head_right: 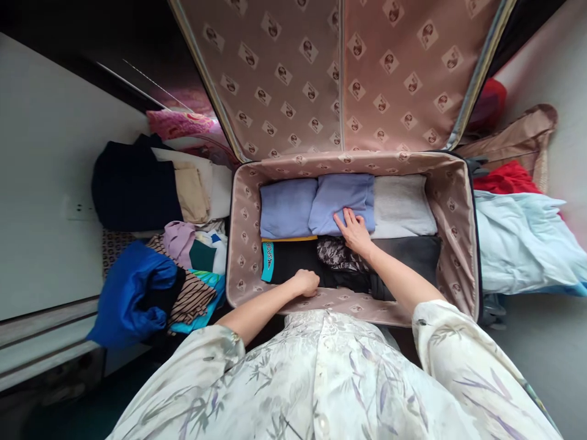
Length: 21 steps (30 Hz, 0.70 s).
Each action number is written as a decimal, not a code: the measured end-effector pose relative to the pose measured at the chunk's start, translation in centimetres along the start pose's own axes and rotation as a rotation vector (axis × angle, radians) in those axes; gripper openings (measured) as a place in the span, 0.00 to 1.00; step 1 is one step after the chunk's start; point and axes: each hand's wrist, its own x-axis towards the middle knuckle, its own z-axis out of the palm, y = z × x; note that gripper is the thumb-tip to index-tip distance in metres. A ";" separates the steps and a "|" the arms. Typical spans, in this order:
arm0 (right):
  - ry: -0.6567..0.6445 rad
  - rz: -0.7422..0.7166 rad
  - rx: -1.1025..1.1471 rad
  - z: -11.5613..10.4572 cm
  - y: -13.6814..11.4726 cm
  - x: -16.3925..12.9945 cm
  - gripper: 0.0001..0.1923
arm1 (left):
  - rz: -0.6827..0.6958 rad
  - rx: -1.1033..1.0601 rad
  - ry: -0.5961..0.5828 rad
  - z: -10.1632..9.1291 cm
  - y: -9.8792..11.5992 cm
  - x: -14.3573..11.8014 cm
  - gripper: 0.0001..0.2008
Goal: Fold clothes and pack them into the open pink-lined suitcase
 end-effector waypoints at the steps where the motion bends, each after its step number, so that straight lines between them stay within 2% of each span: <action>1: 0.011 0.017 -0.013 0.4 -0.4 -0.2 0.49 | -0.014 -0.034 0.023 0.1 -0.6 -0.7 0.19; 4: 0.039 0.057 -0.015 1.1 -0.9 -0.1 0.44 | -0.040 -0.149 0.087 0.8 -1.5 -1.5 0.16; 6: 0.052 0.053 -0.013 1.2 -0.8 0.2 0.42 | -0.033 -0.358 0.139 0.9 -1.4 -1.0 0.13; 8: 0.056 0.037 -0.020 1.1 -0.6 0.5 0.41 | -0.076 -0.798 0.237 0.1 -1.4 0.2 0.11; 11: 0.052 0.021 -0.046 1.1 -0.5 0.8 0.41 | -0.348 -1.607 0.565 -3.1 -2.3 2.3 0.11; 13: 0.060 0.017 -0.070 1.2 -0.7 0.9 0.40 | -0.522 -1.871 0.768 -6.0 -3.6 3.5 0.10; 15: 0.069 0.020 -0.091 1.2 -0.9 0.9 0.39 | -0.598 -1.937 0.831 -8.4 -5.0 4.3 0.12; 17: 0.071 0.023 -0.101 1.2 -1.0 1.0 0.39 | -0.629 -1.957 0.814 -10.1 -6.2 4.9 0.13; 21: 0.053 0.017 -0.108 0.6 -1.0 1.3 0.40 | -0.632 -2.039 0.780 -11.4 -7.1 5.8 0.16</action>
